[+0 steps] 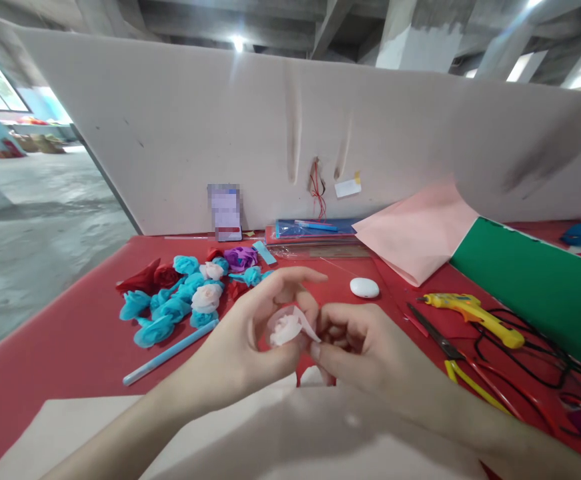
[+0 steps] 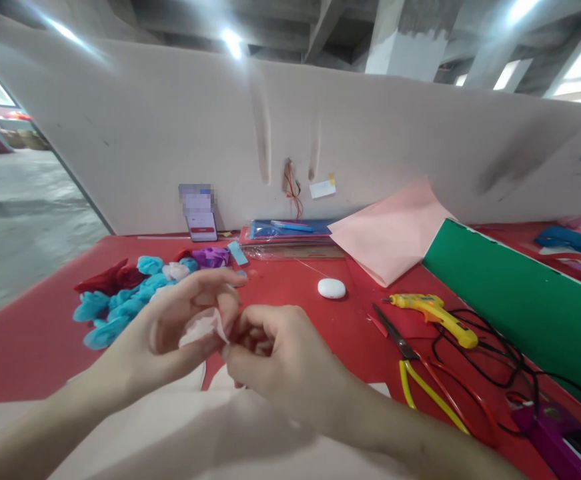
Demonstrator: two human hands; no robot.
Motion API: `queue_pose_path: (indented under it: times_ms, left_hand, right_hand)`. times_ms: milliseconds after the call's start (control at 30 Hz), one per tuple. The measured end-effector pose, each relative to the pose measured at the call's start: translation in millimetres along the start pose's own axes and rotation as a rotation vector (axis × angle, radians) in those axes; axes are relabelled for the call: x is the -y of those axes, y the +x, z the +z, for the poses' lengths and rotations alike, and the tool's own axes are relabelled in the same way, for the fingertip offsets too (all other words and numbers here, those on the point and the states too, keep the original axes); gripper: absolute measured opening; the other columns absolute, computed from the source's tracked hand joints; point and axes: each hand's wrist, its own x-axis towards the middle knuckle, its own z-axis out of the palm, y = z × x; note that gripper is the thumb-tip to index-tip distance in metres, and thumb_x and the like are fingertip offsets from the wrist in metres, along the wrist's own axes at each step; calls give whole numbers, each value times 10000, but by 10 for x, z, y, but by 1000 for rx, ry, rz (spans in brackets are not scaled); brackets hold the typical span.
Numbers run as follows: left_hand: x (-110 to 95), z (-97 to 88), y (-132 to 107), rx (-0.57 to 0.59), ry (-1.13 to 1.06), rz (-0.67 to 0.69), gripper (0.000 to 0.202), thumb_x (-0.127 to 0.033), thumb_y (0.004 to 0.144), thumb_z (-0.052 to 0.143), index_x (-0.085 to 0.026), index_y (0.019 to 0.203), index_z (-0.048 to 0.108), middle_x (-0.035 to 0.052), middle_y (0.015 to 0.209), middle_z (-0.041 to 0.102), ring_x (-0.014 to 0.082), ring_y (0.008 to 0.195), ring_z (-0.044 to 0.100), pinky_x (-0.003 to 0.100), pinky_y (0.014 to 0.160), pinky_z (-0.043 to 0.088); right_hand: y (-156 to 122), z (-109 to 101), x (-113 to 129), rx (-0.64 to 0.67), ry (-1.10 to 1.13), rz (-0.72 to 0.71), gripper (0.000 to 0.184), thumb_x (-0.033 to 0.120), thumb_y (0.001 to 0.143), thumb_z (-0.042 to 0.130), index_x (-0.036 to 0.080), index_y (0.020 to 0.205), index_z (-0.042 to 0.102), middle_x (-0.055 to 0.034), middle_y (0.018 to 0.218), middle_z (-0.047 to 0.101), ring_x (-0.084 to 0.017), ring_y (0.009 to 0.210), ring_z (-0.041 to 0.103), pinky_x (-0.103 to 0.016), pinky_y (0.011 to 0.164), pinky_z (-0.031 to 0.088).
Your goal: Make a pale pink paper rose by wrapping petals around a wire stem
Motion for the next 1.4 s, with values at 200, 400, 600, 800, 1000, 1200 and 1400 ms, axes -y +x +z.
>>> queue_pose_path:
  times_ms: [200, 400, 600, 800, 1000, 1200, 1400]
  left_hand:
    - [-23, -48, -34, 120, 169, 38, 475, 41, 756, 478, -284, 1102, 491, -28, 821, 512, 122, 765, 580, 200, 646, 502]
    - [-71, -96, -43, 212, 474, 181, 358, -16, 790, 492, -238, 1072, 512, 12, 845, 587, 141, 735, 587, 221, 631, 492]
    - [-116, -127, -44, 307, 650, 351, 404, 22, 712, 482, -224, 1026, 541, 9, 730, 568, 175, 710, 513, 341, 776, 454]
    - [-153, -116, -13, 351, 691, 414, 443, 80, 655, 453, -182, 1003, 537, 22, 811, 611, 165, 747, 510, 353, 859, 407]
    - [-124, -120, -14, 333, 679, 430, 456, 69, 640, 463, -188, 1011, 527, 17, 795, 606, 162, 742, 535, 363, 892, 399]
    - [-68, -118, -51, 255, 707, 447, 487, 55, 637, 467, -244, 1021, 477, -32, 756, 537, 132, 706, 516, 298, 792, 442]
    - [-84, -120, -75, 122, 773, 360, 454, 37, 674, 492, -256, 1021, 484, -59, 811, 575, 92, 775, 558, 183, 709, 441]
  right_hand:
    - [-29, -68, 38, 96, -68, 60, 85, 143, 798, 517, 164, 728, 559, 46, 587, 512, -79, 565, 461, -190, 521, 338]
    - [-55, -94, 31, 171, -41, 54, 139, 111, 796, 490, 170, 769, 614, 43, 628, 525, -84, 592, 482, -198, 553, 358]
    - [-34, -94, 65, 213, 17, 22, 229, 14, 702, 449, 165, 665, 617, 59, 554, 484, -66, 534, 437, -181, 490, 309]
    - [15, -156, 53, 230, -34, 139, 177, 168, 781, 520, 150, 605, 526, 53, 519, 495, -29, 430, 330, -171, 409, 227]
    - [27, -178, 62, 347, 129, 235, 194, 233, 796, 535, 148, 622, 515, 50, 511, 490, -12, 372, 305, -168, 381, 216]
    - [59, -206, 42, 406, 234, 245, 200, 272, 831, 528, 131, 692, 556, 48, 522, 495, -3, 342, 282, -164, 354, 192]
    - [-41, -127, 94, 213, -126, 72, 146, 159, 858, 430, 166, 826, 572, 49, 619, 511, -40, 467, 390, -161, 440, 299]
